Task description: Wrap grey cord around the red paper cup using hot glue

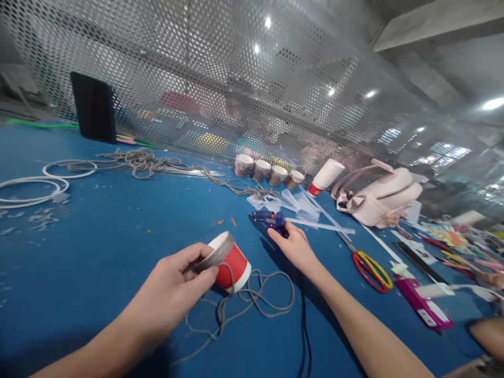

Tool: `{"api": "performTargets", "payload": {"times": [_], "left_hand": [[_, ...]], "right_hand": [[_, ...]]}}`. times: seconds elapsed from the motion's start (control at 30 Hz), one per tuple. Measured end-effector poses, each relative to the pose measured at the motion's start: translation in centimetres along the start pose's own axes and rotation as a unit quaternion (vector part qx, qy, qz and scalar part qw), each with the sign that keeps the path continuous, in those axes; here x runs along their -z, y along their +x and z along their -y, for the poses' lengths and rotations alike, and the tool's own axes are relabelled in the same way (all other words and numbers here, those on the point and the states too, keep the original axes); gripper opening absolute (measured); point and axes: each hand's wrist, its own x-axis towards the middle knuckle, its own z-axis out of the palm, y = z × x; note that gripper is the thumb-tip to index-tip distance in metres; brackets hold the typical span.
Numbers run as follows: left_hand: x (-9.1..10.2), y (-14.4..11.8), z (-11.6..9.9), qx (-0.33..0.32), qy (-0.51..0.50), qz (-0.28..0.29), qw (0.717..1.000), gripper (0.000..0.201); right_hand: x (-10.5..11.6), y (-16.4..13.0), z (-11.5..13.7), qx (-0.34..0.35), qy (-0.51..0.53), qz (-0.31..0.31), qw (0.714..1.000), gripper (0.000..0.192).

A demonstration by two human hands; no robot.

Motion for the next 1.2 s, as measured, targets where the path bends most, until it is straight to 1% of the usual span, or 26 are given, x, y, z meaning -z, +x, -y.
{"api": "performTargets", "payload": {"times": [0.07,0.13,0.23,0.33,0.37,0.4,0.47,0.5,0.53,0.57,0.6,0.67,0.73,0.8,0.87,0.93,1.0,1.07,1.1,1.13,1.2], "left_hand": [[0.0,0.0,-0.1,-0.001,-0.003,0.002,1.000,0.012],[0.1,0.0,-0.2,0.000,-0.003,-0.002,1.000,0.010],[0.1,0.1,-0.4,-0.013,0.008,-0.023,1.000,0.007],[0.3,0.2,-0.5,-0.028,0.022,-0.026,0.999,0.008],[0.4,0.2,-0.5,-0.030,0.026,-0.024,0.999,0.008],[0.5,0.3,-0.5,-0.032,0.031,-0.024,0.999,0.008],[0.6,0.3,-0.5,-0.042,0.043,-0.030,0.998,0.008],[0.6,0.3,-0.5,-0.048,0.052,-0.034,0.997,0.008],[0.7,0.3,-0.4,-0.054,0.060,-0.037,0.996,0.009],[0.7,0.3,-0.4,-0.059,0.065,-0.038,0.995,0.009],[0.8,0.2,-0.4,-0.063,0.068,-0.038,0.995,0.009],[0.9,0.2,-0.5,-0.068,0.070,-0.041,0.994,0.009],[0.9,0.1,-0.5,-0.069,0.072,-0.048,0.994,0.009],[1.0,0.1,-0.6,-0.068,0.077,-0.045,0.994,0.009],[0.9,0.0,-0.7,-0.070,0.080,-0.022,0.994,0.010],[0.8,-0.1,-0.6,-0.077,0.086,0.006,0.993,0.011],[0.6,-0.3,-0.5,-0.092,0.118,0.014,0.989,0.011],[0.5,-0.6,-0.3,-0.116,0.187,0.003,0.976,0.016],[0.4,-0.8,-0.1,-0.137,0.231,-0.006,0.963,0.022],[0.4,-0.9,0.0,-0.165,0.278,-0.014,0.946,0.029],[0.3,-1.2,0.2,-0.237,0.375,-0.018,0.896,0.045]], "right_hand": [[0.5,-0.2,-0.3,0.003,-0.006,0.010,1.000,0.041],[1.5,-0.5,-0.4,0.009,-0.027,0.021,0.999,0.040],[3.8,-1.5,0.0,0.009,-0.087,0.057,0.995,0.037],[5.8,-2.5,0.7,0.006,-0.135,0.092,0.987,0.032],[6.1,-2.7,0.9,0.006,-0.137,0.087,0.987,0.031],[6.0,-2.7,1.0,0.006,-0.127,0.070,0.989,0.030],[5.0,-2.3,1.0,-0.004,-0.074,0.010,0.997,0.029],[4.2,-1.9,0.9,-0.013,-0.028,-0.022,0.999,0.030],[3.2,-1.4,0.7,-0.025,0.022,-0.042,0.999,0.031],[2.2,-0.8,0.5,-0.041,0.085,-0.041,0.995,0.032],[1.3,-0.3,0.2,-0.057,0.157,-0.020,0.986,0.033],[-0.2,0.5,-0.1,-0.075,0.214,-0.006,0.974,0.031],[-0.8,0.7,0.0,-0.082,0.264,0.005,0.961,0.030],[-0.8,0.4,0.3,-0.082,0.325,0.018,0.942,0.032],[-0.4,-0.2,0.9,-0.080,0.380,0.038,0.921,0.035],[0.0,-0.9,1.7,-0.083,0.420,0.060,0.902,0.035],[0.2,-1.5,2.6,-0.087,0.447,0.077,0.887,0.033],[0.2,-2.1,3.5,-0.097,0.480,0.094,0.867,0.031],[0.1,-2.4,3.9,-0.101,0.499,0.100,0.855,0.030],[0.0,-2.7,4.4,-0.103,0.515,0.105,0.844,0.029],[-0.2,-3.5,5.2,-0.092,0.534,0.106,0.834,0.027]]}}
